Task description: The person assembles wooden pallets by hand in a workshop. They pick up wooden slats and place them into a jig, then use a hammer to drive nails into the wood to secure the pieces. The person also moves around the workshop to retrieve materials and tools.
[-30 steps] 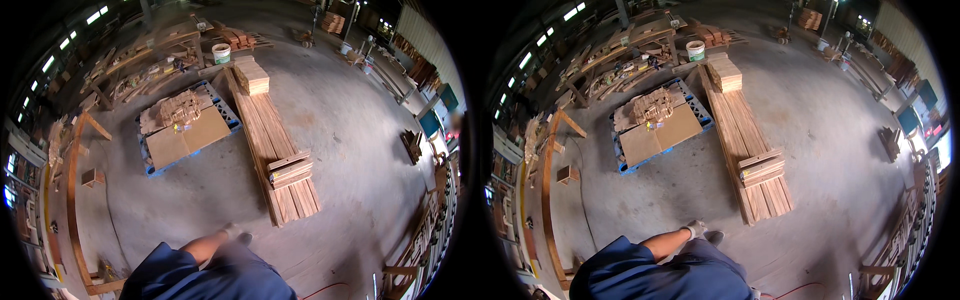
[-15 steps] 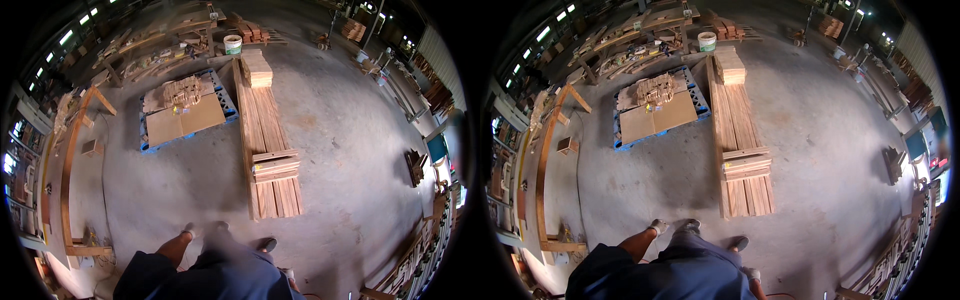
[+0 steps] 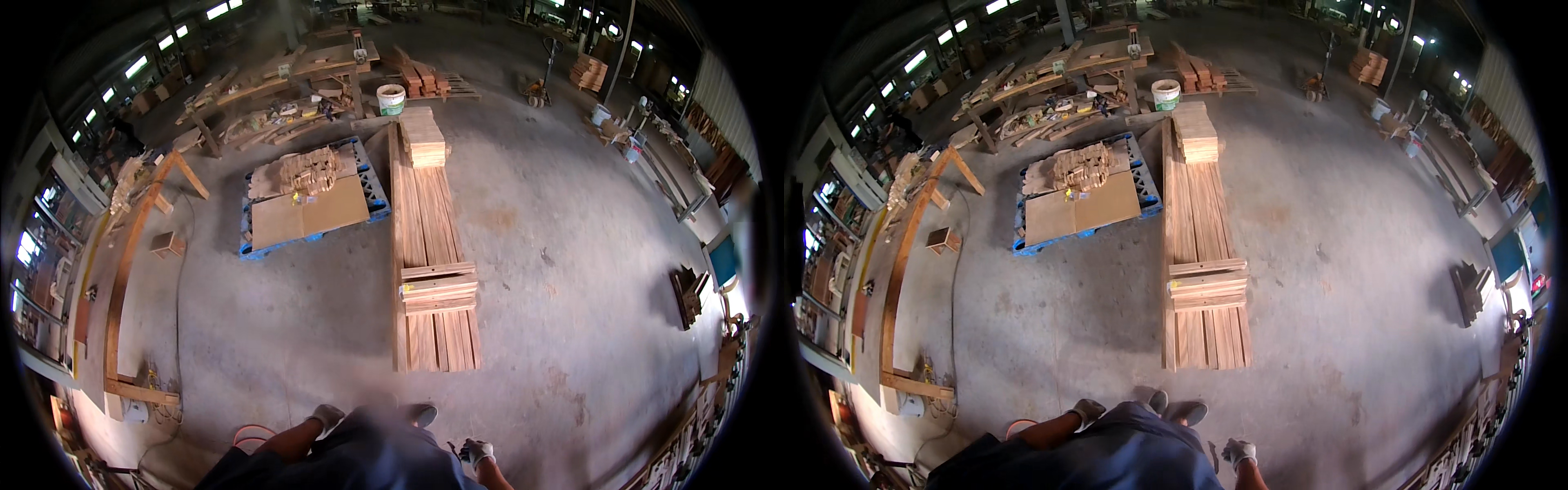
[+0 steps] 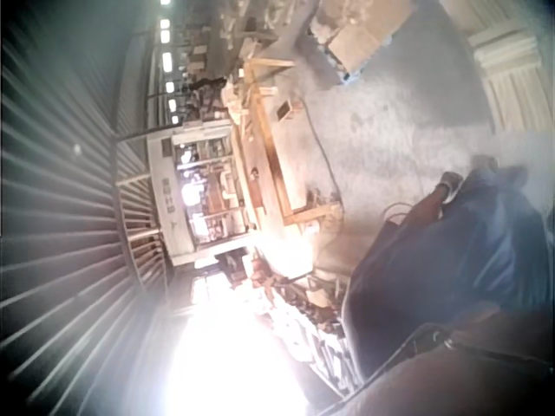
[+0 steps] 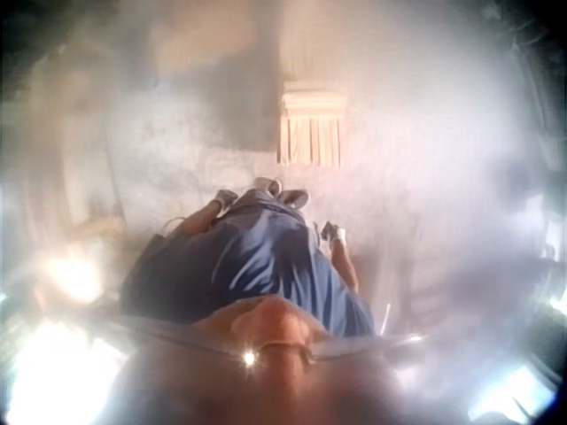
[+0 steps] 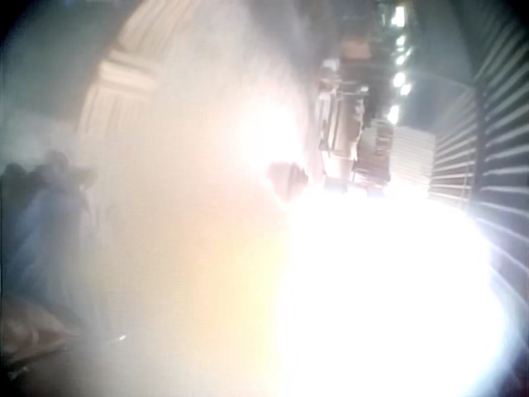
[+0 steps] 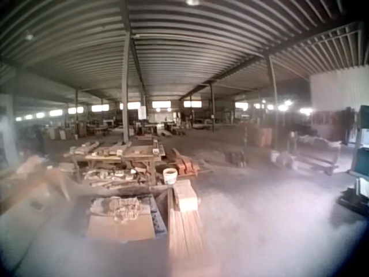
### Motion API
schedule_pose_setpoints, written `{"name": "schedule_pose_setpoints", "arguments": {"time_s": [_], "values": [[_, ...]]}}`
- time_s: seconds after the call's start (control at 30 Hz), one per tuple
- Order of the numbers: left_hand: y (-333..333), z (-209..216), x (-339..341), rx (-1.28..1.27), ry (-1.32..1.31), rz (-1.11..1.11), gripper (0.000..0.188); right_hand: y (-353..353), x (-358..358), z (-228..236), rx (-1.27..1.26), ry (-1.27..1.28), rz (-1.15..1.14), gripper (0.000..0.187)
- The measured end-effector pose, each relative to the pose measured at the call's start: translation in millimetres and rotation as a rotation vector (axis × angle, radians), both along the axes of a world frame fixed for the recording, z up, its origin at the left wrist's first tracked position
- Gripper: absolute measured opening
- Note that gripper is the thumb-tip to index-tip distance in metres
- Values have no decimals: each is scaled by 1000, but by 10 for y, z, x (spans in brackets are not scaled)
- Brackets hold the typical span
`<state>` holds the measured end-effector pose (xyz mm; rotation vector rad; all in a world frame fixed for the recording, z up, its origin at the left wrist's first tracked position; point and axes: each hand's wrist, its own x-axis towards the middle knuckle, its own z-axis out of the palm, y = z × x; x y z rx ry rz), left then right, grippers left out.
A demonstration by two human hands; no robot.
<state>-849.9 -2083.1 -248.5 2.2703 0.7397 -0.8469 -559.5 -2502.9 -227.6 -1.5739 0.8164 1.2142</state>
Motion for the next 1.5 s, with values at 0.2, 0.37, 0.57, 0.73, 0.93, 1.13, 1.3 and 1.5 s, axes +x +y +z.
{"name": "schedule_pose_setpoints", "arguments": {"time_s": [0.2,0.37,0.57,0.73,0.93,1.13,1.3,1.5], "values": [[-243,-331,415,-131,-10,322,43,-328,-225,-739,-62,-430,940,31],[-243,-313,648,-192,-63,326,54,-370,-155,-768,-206,-342,651,44],[-106,-735,295,-77,-76,282,42,-184,52,-333,-331,-319,679,41],[-46,-430,351,-29,12,79,35,-391,95,-431,-313,-387,637,42],[-263,-494,453,175,84,-468,35,-172,434,659,-358,-344,681,39],[-802,-194,1178,148,43,-84,38,-1240,922,-687,-185,-377,522,26],[-1600,111,1980,118,-8,111,35,-1867,1513,-624,242,9,-90,14],[-2173,609,2994,-4,-30,260,33,-2489,2204,-193,-66,-120,-66,15]]}}
